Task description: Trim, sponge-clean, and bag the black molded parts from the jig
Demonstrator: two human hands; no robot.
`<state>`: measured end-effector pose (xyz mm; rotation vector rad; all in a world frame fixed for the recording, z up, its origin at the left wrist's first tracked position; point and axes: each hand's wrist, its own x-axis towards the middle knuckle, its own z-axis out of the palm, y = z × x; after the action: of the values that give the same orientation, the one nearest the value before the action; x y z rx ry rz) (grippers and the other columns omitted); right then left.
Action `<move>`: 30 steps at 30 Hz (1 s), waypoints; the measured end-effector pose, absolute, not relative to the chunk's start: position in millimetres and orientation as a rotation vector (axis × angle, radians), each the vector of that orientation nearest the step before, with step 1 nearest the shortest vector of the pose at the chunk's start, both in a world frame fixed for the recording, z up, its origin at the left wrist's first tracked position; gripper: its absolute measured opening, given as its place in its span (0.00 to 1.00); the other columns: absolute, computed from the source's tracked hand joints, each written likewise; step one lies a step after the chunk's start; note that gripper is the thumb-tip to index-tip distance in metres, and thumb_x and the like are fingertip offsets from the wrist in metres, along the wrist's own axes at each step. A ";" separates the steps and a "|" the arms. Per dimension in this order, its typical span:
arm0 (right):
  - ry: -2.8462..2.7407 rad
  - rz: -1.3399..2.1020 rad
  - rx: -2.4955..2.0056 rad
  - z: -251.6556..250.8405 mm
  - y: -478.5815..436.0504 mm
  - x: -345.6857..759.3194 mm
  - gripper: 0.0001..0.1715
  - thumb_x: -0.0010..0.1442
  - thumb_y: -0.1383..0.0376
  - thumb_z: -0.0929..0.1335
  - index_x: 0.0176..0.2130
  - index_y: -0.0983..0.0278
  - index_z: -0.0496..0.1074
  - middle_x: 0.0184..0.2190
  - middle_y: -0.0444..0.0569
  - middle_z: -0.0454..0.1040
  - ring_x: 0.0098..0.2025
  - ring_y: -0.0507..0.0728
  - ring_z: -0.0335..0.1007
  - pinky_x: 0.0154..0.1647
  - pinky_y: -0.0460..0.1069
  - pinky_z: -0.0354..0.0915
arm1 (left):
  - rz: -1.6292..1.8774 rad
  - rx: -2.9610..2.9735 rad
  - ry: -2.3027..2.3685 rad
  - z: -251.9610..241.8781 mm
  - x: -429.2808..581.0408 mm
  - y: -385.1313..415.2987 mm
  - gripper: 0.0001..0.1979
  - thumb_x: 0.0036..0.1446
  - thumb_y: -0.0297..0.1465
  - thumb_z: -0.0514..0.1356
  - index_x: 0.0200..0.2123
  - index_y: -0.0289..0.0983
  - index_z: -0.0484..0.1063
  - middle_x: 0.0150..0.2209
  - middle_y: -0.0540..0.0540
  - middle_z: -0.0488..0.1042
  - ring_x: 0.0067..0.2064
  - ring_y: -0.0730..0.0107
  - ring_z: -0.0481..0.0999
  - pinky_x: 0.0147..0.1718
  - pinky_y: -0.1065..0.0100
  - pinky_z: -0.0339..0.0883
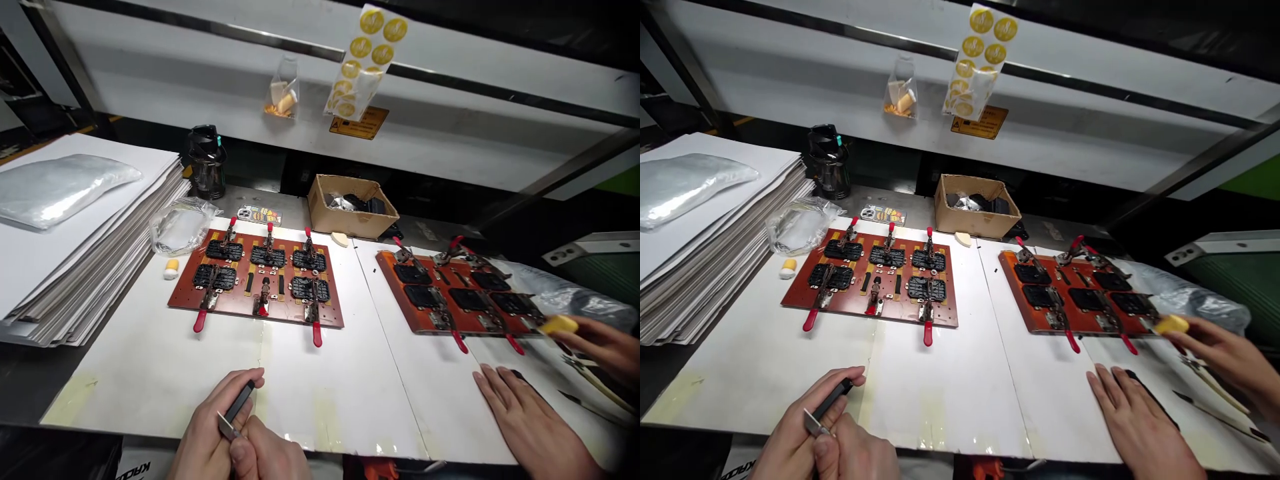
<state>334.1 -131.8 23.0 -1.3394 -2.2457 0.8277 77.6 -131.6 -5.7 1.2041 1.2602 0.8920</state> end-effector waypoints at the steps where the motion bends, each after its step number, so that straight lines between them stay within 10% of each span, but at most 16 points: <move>1: -2.223 0.781 -1.354 27.0 -126.3 369.3 0.20 0.75 0.50 0.56 0.49 0.51 0.73 0.34 0.41 0.80 0.34 0.56 0.78 0.29 0.46 0.66 | 0.890 1.191 1.270 -5.7 78.5 -132.2 0.18 0.69 0.40 0.56 0.56 0.43 0.76 0.57 0.42 0.75 0.59 0.63 0.75 0.56 0.77 0.68; 11: -1.969 0.040 -1.614 -23.4 -133.7 597.9 0.22 0.66 0.60 0.62 0.57 0.49 0.72 0.57 0.38 0.73 0.60 0.63 0.68 0.36 0.52 0.71 | 1.057 0.972 1.251 1.7 92.2 -137.1 0.21 0.64 0.51 0.59 0.52 0.45 0.79 0.55 0.45 0.75 0.59 0.61 0.74 0.56 0.74 0.71; 22: -1.950 0.143 -1.489 -24.6 -129.1 601.5 0.28 0.63 0.68 0.66 0.58 0.44 0.71 0.52 0.36 0.77 0.53 0.61 0.74 0.30 0.50 0.71 | 1.044 0.896 1.222 5.6 94.8 -140.6 0.22 0.60 0.51 0.64 0.52 0.48 0.79 0.53 0.46 0.75 0.59 0.60 0.74 0.56 0.73 0.71; 30: -2.032 0.040 -1.408 -1.7 -104.0 616.4 0.14 0.65 0.61 0.66 0.47 0.44 0.76 0.36 0.37 0.79 0.35 0.59 0.73 0.22 0.49 0.62 | 1.026 0.938 1.314 9.1 96.3 -144.5 0.20 0.63 0.50 0.61 0.50 0.45 0.80 0.52 0.46 0.76 0.57 0.61 0.75 0.55 0.76 0.71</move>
<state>616.4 -104.0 -1.7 -1.4081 -2.0318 0.0398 96.3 -144.5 9.1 0.9385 1.3137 1.0258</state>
